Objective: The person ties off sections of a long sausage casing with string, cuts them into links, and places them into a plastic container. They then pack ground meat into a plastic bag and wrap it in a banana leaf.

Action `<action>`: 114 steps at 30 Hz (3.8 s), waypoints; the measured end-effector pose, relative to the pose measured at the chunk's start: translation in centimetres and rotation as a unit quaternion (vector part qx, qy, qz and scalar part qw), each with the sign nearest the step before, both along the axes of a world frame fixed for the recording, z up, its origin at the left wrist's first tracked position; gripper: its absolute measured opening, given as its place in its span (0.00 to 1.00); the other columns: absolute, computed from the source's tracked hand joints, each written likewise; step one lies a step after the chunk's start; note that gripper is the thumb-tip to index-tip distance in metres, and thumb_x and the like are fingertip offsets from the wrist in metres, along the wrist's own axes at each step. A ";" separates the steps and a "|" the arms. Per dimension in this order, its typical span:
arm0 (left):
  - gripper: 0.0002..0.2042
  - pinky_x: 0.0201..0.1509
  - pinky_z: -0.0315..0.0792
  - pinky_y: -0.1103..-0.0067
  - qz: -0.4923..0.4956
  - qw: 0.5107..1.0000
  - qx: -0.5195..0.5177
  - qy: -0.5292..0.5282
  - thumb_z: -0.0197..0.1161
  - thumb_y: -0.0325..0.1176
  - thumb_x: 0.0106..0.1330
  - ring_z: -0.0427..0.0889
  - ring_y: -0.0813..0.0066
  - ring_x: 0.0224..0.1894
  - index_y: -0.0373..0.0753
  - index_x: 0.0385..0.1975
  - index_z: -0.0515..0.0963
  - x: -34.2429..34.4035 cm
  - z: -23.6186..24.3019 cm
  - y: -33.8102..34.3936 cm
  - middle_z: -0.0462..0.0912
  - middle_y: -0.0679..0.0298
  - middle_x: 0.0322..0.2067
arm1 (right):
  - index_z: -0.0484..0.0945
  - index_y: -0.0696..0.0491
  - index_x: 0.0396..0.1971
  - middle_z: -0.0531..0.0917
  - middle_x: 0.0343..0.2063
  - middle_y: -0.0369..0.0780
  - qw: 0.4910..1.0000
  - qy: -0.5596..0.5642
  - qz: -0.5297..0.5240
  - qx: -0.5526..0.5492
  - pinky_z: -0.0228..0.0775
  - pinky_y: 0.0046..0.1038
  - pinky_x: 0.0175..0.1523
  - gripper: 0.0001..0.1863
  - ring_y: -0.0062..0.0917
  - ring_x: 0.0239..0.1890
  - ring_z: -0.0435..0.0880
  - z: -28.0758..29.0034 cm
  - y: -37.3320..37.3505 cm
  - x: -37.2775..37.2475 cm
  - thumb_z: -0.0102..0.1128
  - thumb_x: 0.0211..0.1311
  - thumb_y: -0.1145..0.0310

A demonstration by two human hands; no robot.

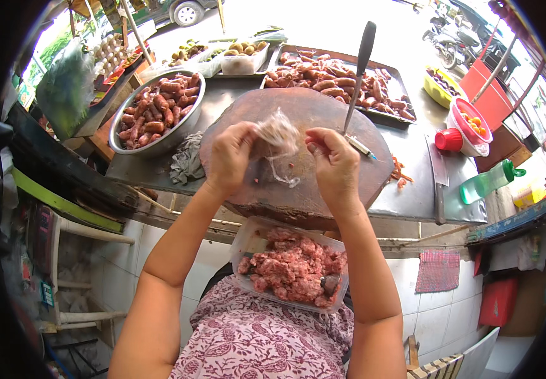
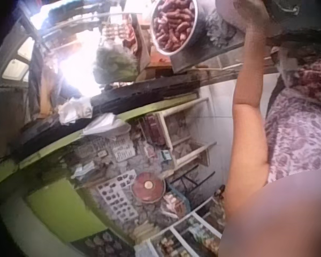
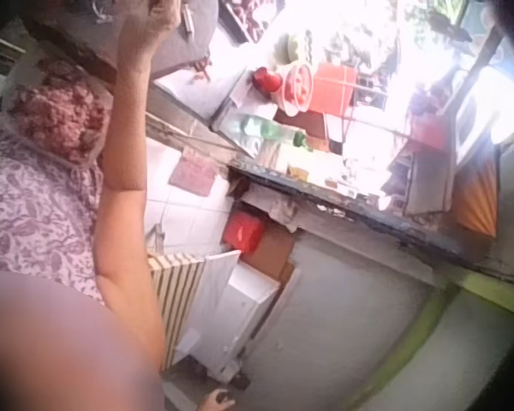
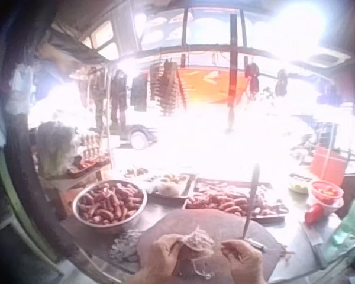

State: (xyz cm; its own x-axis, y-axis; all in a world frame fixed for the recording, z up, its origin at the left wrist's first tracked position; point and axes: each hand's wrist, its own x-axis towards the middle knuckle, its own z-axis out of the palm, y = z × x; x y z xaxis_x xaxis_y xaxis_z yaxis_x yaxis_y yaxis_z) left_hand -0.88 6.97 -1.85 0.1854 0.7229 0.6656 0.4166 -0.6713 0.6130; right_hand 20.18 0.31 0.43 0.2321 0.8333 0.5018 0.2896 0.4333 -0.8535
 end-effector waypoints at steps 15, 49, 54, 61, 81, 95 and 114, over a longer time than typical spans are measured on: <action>0.22 0.69 0.66 0.66 0.096 0.990 0.021 0.098 0.64 0.30 0.67 0.75 0.54 0.63 0.38 0.62 0.75 -4.5 -2.1 0.0 0.80 0.47 0.56 | 0.81 0.56 0.53 0.83 0.48 0.47 0.958 -0.278 0.078 0.004 0.71 0.38 0.60 0.18 0.41 0.52 0.80 -2.0 2.5 -5.2 0.61 0.62 0.76; 0.19 0.62 0.69 0.62 -0.020 0.980 -0.062 0.187 0.62 0.27 0.63 0.75 0.48 0.58 0.36 0.55 0.78 -5.1 2.0 -3.3 0.79 0.49 0.55 | 0.82 0.58 0.46 0.83 0.38 0.46 0.948 -0.298 -0.108 -0.039 0.77 0.37 0.47 0.13 0.38 0.41 0.84 2.1 -3.8 0.0 0.65 0.60 0.78; 0.11 0.55 0.72 0.63 -0.033 0.983 -0.012 0.182 0.63 0.27 0.62 0.78 0.51 0.48 0.35 0.45 0.82 -3.5 2.0 -2.8 0.82 0.52 0.43 | 0.82 0.57 0.48 0.83 0.48 0.50 0.962 -0.273 0.012 -0.016 0.73 0.39 0.58 0.15 0.45 0.53 0.80 0.4 -1.8 -4.2 0.65 0.60 0.74; 0.04 0.46 0.74 0.68 -0.083 0.985 -0.063 0.136 0.65 0.24 0.59 0.81 0.57 0.41 0.33 0.32 0.79 -4.4 2.7 -2.5 0.82 0.54 0.42 | 0.85 0.57 0.36 0.82 0.38 0.46 0.966 -0.222 0.108 -0.075 0.75 0.37 0.48 0.06 0.42 0.39 0.83 0.2 1.6 -5.3 0.65 0.60 0.75; 0.09 0.52 0.69 0.65 -0.073 0.921 0.026 0.383 0.70 0.36 0.60 0.77 0.59 0.44 0.36 0.25 0.81 -5.1 5.1 -5.4 0.79 0.60 0.35 | 0.85 0.52 0.34 0.84 0.27 0.46 0.866 -0.459 0.081 -0.180 0.72 0.43 0.44 0.11 0.42 0.35 0.83 2.2 -1.5 -3.5 0.63 0.65 0.60; 0.27 0.65 0.66 0.64 -0.099 0.967 -0.105 0.209 0.75 0.34 0.54 0.72 0.51 0.58 0.36 0.53 0.72 -5.7 2.4 -4.7 0.77 0.54 0.53 | 0.84 0.53 0.40 0.81 0.42 0.42 0.909 -0.414 0.033 0.025 0.69 0.37 0.58 0.11 0.38 0.50 0.78 1.7 -0.7 -4.7 0.64 0.55 0.74; 0.18 0.68 0.62 0.59 0.091 0.951 0.006 0.295 0.72 0.38 0.59 0.67 0.52 0.65 0.41 0.48 0.80 -4.0 -0.7 -0.9 0.71 0.51 0.63 | 0.78 0.59 0.44 0.85 0.30 0.43 0.949 0.271 0.149 0.067 0.80 0.26 0.37 0.06 0.28 0.30 0.87 8.0 -2.1 3.0 0.57 0.71 0.77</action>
State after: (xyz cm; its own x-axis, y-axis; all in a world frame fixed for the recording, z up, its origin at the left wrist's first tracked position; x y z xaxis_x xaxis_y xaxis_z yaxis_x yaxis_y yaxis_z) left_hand -4.91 6.11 -2.50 0.4024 0.7717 0.4925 0.7953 -0.5611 0.2294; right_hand 23.23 -1.78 8.44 0.2508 0.8395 0.4820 -0.3277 0.5422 -0.7737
